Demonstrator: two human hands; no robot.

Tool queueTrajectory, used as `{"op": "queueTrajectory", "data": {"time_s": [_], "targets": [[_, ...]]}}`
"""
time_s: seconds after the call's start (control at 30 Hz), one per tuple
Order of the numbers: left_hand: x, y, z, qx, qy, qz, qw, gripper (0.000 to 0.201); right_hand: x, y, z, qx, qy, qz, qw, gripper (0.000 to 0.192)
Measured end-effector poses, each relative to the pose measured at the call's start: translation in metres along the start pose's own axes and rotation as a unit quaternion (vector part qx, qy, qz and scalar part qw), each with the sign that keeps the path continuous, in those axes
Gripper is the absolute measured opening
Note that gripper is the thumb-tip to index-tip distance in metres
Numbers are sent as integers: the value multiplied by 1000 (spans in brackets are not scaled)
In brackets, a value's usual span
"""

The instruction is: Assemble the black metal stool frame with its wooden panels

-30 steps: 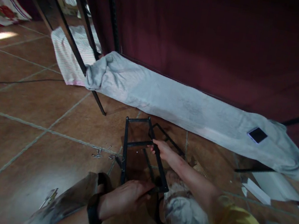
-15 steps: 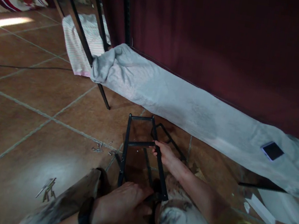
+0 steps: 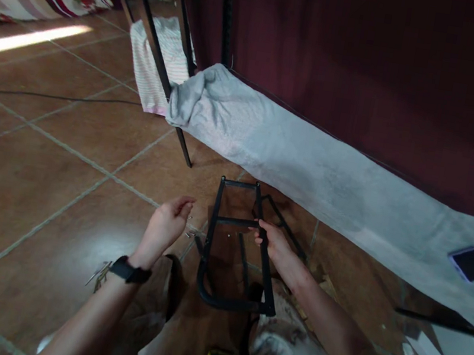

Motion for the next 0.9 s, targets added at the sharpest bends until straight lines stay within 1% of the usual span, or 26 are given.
{"op": "queueTrajectory", "data": {"time_s": [0.07, 0.13, 0.2, 0.3, 0.47, 0.6, 0.7, 0.8, 0.9], "targets": [[8, 21, 19, -26, 11, -55, 998, 32, 0, 0, 0, 0, 0, -3, 1000, 9], [26, 44, 31, -77, 26, -135, 988, 30, 0, -1, 0, 2, -2, -7, 1000, 9], [46, 56, 38, -96, 25, -156, 983, 30, 0, -2, -1, 7, -2, -9, 1000, 8], [75, 73, 45, -108, 21, -174, 979, 30, 0, -3, -4, 10, -10, -6, 1000, 7], [117, 100, 68, -117, 15, -216, 969, 49, -2, -4, -7, 11, -21, -2, 1000, 6], [151, 106, 91, -107, 45, -275, 954, 67, -3, -4, -5, 0, -11, 1, 1000, 9], [170, 102, 104, -85, 84, -313, 942, 67, -6, -5, -4, 2, -18, -6, 1000, 10], [178, 96, 115, -43, 109, -330, 937, 63, -10, -7, -6, 10, -29, -8, 1000, 13], [182, 90, 123, 12, 123, -326, 937, 53, -11, -7, -11, 7, -23, -14, 1000, 16]]}}
Point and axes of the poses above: each hand's wrist, its own z-axis towards the middle knuckle, its own x-axis out of the palm, y = z × x, the point moved 10 cm from there along z, towards the middle knuckle, and after that the axes turned 5 degrees about y, right-handed, at the moved point
